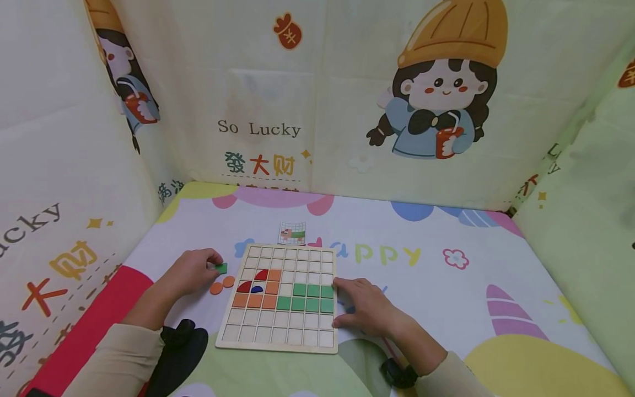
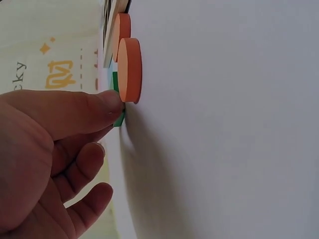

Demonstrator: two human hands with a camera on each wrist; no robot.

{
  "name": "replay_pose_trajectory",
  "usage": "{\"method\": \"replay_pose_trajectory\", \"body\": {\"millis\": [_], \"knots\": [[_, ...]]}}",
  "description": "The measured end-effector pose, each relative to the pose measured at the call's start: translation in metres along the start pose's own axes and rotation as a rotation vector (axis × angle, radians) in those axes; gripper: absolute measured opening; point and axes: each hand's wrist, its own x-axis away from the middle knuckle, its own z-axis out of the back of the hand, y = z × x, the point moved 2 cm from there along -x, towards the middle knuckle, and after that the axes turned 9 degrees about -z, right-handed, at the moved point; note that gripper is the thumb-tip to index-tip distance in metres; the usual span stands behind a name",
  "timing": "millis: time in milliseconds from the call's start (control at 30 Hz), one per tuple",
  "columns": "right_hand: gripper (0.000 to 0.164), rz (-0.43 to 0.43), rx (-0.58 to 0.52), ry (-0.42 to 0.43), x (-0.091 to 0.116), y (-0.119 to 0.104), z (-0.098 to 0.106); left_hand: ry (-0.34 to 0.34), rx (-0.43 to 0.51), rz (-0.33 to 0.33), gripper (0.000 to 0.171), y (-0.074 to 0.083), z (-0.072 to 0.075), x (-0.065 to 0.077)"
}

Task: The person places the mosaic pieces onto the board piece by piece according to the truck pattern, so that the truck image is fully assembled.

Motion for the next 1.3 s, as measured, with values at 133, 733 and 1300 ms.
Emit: {"method": "replay_pose_trajectory", "body": {"millis": [133,733,1300], "knots": [[0.082,-0.001,0.003,-0.001,0.000,0.000,0.000,0.006,0.003,-0.005,0.030,0.000,0.000,0.000],[0.080,-0.016,0.013,-0.006,-0.001,-0.001,0.001,0.012,-0.003,-0.013,0.032,0.004,0.001,0.001],[0.078,0.012,0.022,0.019,0.000,0.000,0.000,-0.007,-0.002,-0.134,0.024,0.057,-0.001,0.000]]}}
